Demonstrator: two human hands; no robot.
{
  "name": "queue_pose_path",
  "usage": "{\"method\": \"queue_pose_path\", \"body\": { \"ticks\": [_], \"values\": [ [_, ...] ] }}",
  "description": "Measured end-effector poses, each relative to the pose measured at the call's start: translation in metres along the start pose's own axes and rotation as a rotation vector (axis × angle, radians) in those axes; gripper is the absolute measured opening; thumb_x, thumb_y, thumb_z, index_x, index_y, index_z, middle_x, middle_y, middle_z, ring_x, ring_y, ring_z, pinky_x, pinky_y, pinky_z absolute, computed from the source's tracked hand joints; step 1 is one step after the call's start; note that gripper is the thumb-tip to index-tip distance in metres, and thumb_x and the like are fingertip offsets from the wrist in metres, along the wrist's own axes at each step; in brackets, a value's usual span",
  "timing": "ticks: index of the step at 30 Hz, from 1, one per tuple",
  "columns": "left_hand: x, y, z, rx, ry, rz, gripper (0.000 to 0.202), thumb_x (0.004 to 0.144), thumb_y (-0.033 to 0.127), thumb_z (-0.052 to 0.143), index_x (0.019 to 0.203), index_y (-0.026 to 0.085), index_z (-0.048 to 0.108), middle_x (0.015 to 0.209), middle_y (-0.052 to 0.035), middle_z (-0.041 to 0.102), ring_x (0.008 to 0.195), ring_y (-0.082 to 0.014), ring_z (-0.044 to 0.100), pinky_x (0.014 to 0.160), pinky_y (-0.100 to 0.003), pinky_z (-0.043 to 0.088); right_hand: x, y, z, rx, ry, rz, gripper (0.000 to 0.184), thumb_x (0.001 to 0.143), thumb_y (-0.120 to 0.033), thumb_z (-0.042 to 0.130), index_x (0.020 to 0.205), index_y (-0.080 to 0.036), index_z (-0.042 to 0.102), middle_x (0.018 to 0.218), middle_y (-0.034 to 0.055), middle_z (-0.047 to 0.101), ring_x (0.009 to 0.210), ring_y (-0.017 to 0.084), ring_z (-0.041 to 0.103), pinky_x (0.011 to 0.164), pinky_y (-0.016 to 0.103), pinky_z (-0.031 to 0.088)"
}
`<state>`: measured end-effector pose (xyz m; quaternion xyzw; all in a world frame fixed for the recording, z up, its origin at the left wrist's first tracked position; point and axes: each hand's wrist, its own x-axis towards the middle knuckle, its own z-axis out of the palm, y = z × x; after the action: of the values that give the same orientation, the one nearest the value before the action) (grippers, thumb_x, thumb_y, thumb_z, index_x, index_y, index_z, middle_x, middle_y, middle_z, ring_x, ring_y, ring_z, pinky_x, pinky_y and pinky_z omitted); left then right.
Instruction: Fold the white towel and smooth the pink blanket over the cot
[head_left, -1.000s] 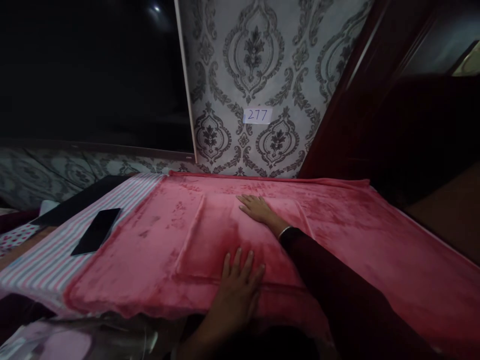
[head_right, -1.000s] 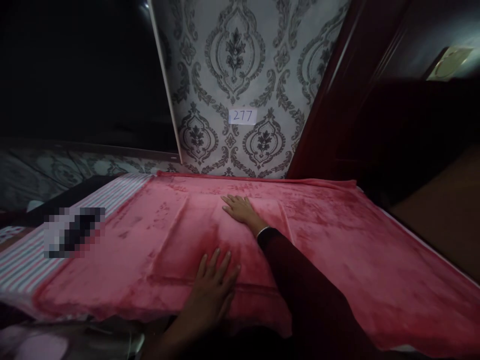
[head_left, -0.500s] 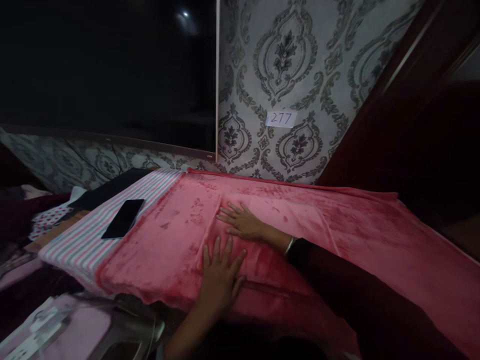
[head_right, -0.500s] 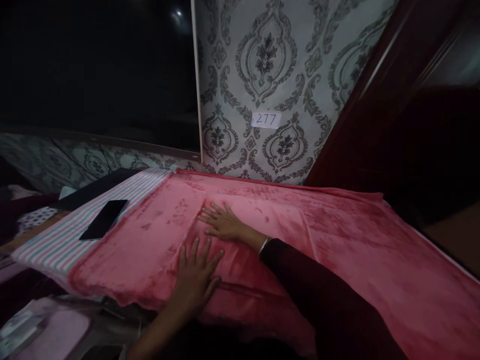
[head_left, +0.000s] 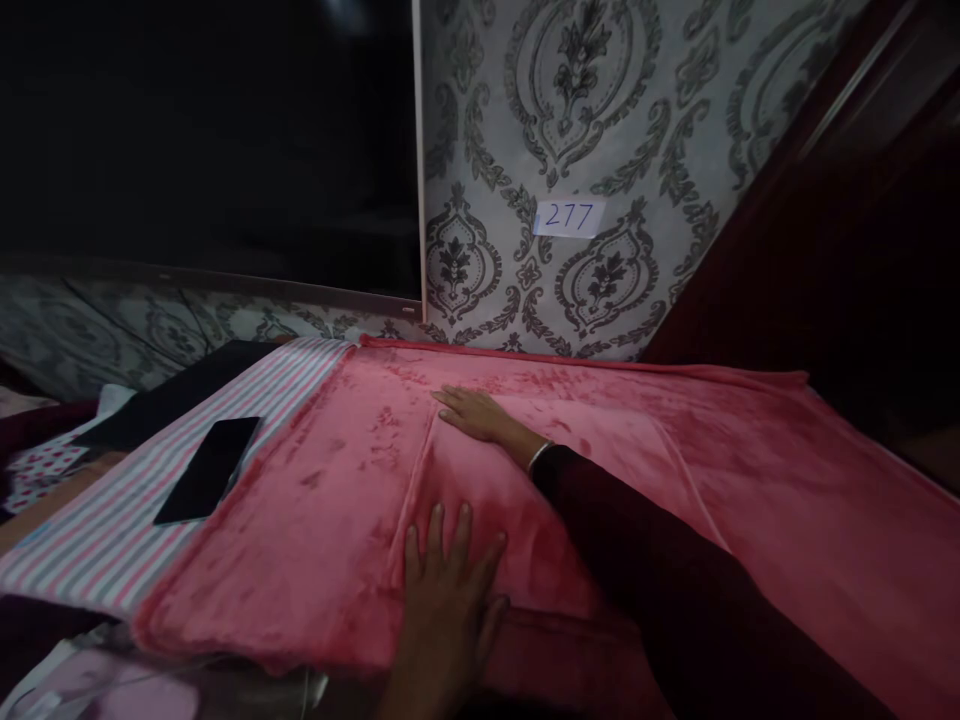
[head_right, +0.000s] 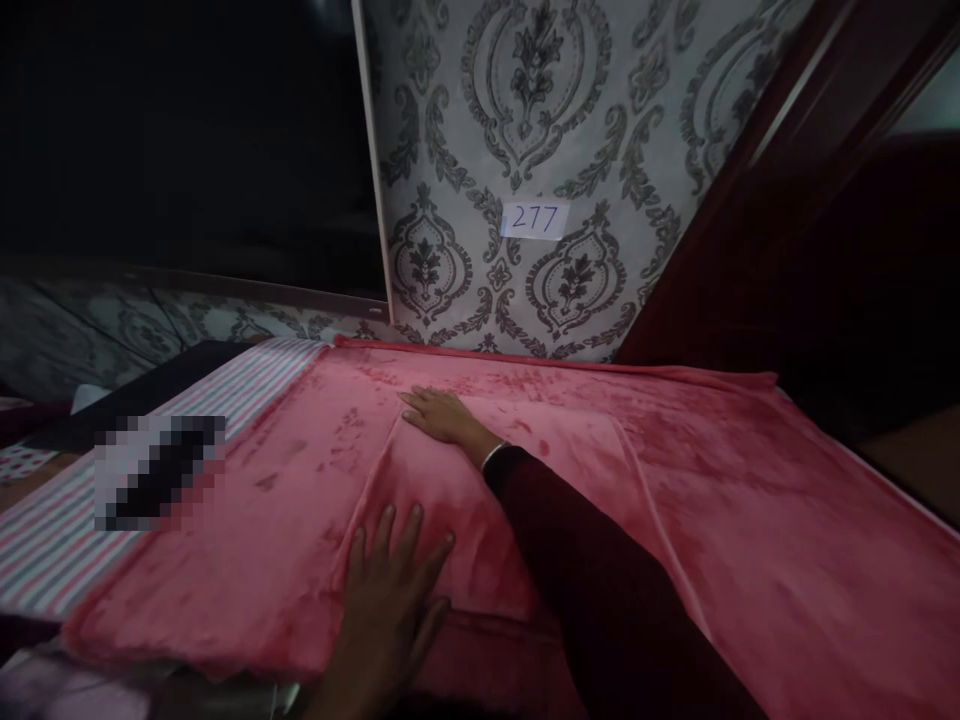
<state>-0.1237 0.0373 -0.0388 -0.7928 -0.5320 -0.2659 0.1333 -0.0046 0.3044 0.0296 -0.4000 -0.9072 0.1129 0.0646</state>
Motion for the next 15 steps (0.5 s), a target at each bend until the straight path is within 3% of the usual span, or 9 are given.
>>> {"method": "queue_pose_path", "body": {
  "ticks": [4,9,12,15],
  "values": [
    [0.004,-0.001,-0.005,0.012,-0.018,0.023,0.067,0.088,0.045,0.068,0.152,0.040,0.050,0.166,-0.0065,0.038,0.154,-0.0415,0.024,0.123,-0.065,0.013,-0.002,-0.005,-0.005,-0.008,-0.002,0.026,0.063,0.109,-0.055,0.026,0.165,-0.027,0.025,0.171,0.0073,0.023,0.157,0.025,0.023,0.127,0.050,0.021],
    [0.010,-0.001,-0.011,0.013,-0.026,0.014,0.061,0.090,0.040,0.064,0.150,0.039,0.054,0.165,-0.0077,0.041,0.151,-0.0430,0.029,0.120,-0.067,0.020,-0.015,-0.025,-0.024,-0.059,0.039,0.119,0.062,0.109,-0.055,0.029,0.166,-0.030,0.022,0.173,0.0069,0.014,0.159,0.030,0.012,0.126,0.061,0.015],
    [0.012,-0.002,-0.013,0.035,-0.031,0.023,0.057,0.092,0.036,0.062,0.149,0.038,0.056,0.163,-0.0095,0.043,0.149,-0.0449,0.034,0.117,-0.068,0.025,-0.047,-0.030,-0.036,-0.118,0.078,0.067,0.060,0.109,-0.054,0.030,0.163,-0.031,0.030,0.173,0.0065,0.015,0.159,0.031,0.013,0.126,0.061,0.015],
    [0.014,-0.005,-0.016,0.044,-0.008,0.052,0.055,0.093,0.036,0.061,0.148,0.034,0.057,0.161,-0.0119,0.046,0.147,-0.0460,0.036,0.116,-0.070,0.026,-0.105,-0.020,-0.043,-0.170,0.095,0.002,0.057,0.108,-0.054,0.033,0.160,-0.032,0.038,0.172,0.0060,0.020,0.159,0.031,0.015,0.125,0.060,0.016]
  ]
}}
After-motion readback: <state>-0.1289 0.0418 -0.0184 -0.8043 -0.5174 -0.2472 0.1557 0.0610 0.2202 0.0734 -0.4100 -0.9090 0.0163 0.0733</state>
